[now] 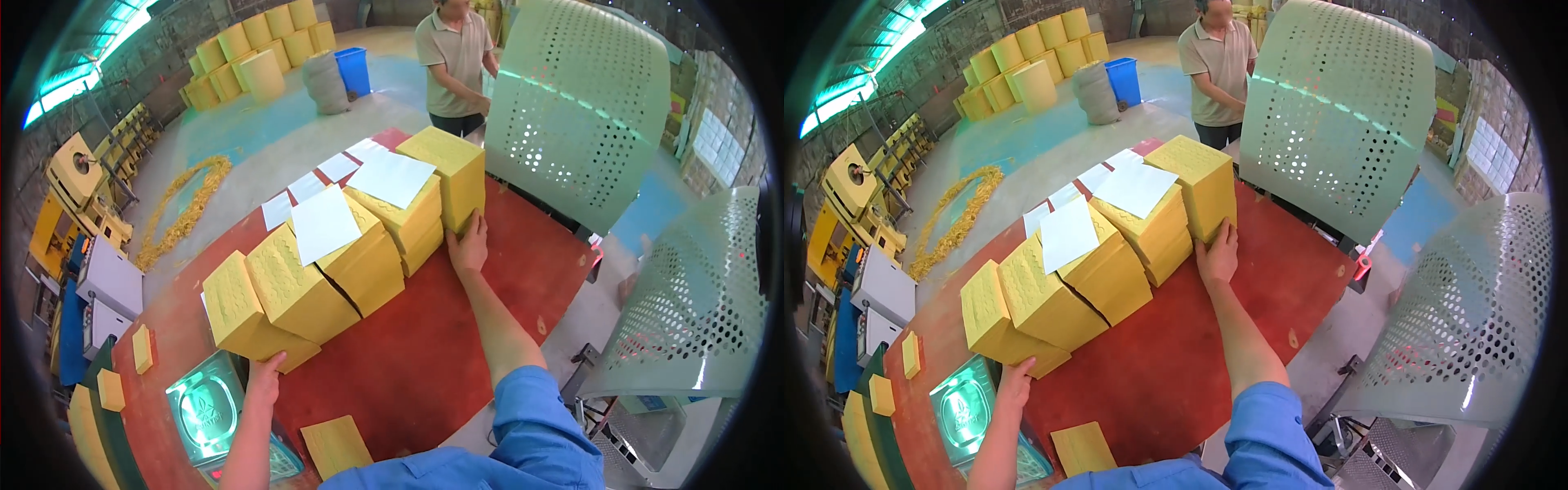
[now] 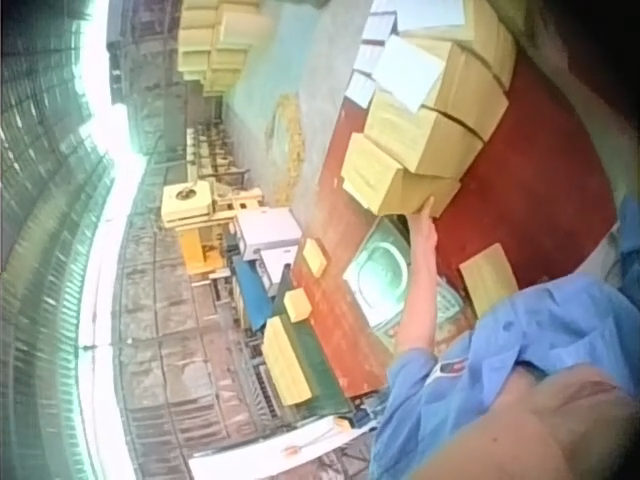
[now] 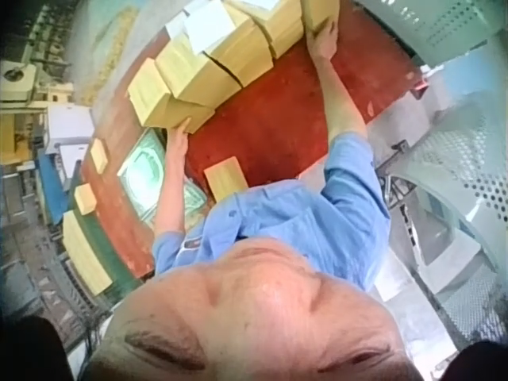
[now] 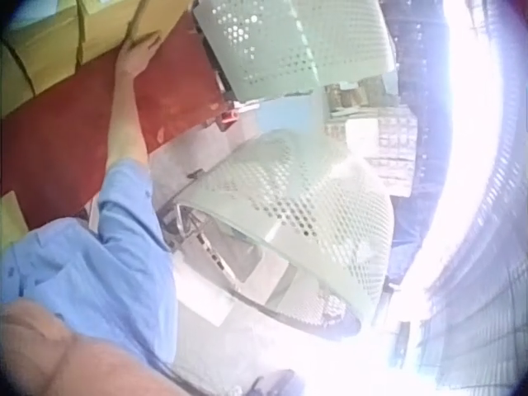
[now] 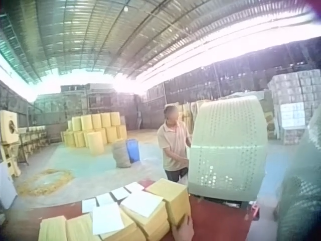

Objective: The recorder weighs stacks of yellow paper and organizes them on a table in a paper mill.

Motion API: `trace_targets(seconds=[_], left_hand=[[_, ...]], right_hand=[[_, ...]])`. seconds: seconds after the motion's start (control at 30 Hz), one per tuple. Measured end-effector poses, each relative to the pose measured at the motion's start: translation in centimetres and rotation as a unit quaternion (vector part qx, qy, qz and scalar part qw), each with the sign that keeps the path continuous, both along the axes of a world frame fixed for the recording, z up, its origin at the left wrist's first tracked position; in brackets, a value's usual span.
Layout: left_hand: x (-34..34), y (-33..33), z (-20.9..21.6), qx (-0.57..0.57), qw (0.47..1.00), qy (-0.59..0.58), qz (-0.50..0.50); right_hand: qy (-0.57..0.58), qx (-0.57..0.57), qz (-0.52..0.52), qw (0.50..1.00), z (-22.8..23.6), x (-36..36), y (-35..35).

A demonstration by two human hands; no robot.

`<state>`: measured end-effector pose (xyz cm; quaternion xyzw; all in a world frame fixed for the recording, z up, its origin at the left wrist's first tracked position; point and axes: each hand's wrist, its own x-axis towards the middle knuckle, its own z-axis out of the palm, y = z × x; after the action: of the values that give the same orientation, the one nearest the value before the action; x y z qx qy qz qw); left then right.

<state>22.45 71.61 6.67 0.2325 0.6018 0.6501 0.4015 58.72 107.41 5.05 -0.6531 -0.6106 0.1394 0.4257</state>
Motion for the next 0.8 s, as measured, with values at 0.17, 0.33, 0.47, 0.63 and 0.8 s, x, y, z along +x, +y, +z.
trace_targets(seconds=[0.17, 0.33, 0.47, 0.63, 0.8], left_hand=[[0.2, 0.6, 0.4, -0.024, 1.0, -0.005, 0.015], [1.0, 1.5, 0.1, -0.023, 0.999, -0.011, 0.02], [1.4, 2.5, -0.1, -0.025, 0.999, 0.022, 0.027], [2.3, 3.7, 0.7, -0.025, 0.999, 0.029, 0.019], [3.4, 5.0, 1.6, -0.004, 0.999, 0.044, 0.021]], right_hand=[[0.008, 0.0, 0.019, 1.0, 0.1, -0.9, 1.3], [0.011, 0.012, 0.03, 0.999, -0.2, -0.7, 1.3], [0.027, 0.005, 0.037, 0.999, -0.4, -0.4, 1.5], [0.073, 0.003, 0.096, 0.993, -1.2, 1.5, 2.4], [0.049, 0.017, 0.114, 0.992, -1.5, 3.3, 2.3]])
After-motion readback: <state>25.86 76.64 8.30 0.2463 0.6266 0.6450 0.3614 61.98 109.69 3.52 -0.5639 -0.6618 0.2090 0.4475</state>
